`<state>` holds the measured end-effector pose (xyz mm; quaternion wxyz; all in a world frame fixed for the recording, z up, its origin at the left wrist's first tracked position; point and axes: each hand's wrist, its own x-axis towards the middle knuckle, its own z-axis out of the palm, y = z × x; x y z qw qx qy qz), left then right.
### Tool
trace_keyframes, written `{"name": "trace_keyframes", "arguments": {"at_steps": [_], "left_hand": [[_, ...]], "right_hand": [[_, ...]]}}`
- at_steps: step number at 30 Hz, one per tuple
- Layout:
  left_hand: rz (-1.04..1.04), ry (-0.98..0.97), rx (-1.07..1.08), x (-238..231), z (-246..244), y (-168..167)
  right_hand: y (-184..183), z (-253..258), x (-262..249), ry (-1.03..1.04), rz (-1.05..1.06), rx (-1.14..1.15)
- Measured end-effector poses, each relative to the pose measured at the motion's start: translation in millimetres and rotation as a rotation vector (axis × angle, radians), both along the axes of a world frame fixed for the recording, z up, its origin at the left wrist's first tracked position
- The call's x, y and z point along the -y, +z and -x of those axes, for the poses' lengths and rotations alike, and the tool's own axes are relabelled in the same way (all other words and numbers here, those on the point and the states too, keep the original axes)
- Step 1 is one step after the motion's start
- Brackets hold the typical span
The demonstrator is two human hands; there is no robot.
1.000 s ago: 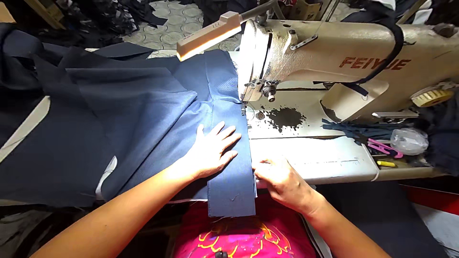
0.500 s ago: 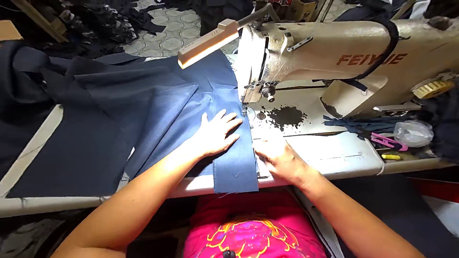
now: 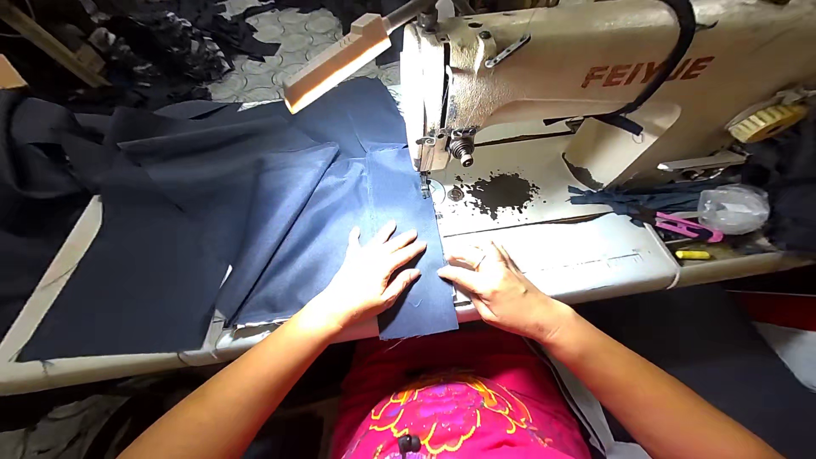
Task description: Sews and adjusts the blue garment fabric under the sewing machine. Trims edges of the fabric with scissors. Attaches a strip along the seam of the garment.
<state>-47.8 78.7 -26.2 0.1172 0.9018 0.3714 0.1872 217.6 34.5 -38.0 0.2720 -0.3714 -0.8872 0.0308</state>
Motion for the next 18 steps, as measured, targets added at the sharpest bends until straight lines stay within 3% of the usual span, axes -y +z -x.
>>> {"name": "trace_keyframes", "arguments": {"at_steps": [7, 18], "left_hand": [[0.025, -0.006, -0.032, -5, 0, 0], [0.069, 0.008, -0.073, -69, -2, 7]], "right_hand": [[5, -16, -21, 0.203, 0.091, -0.045], [20, -11, -88, 0.178, 0.202, 0.001]]}}
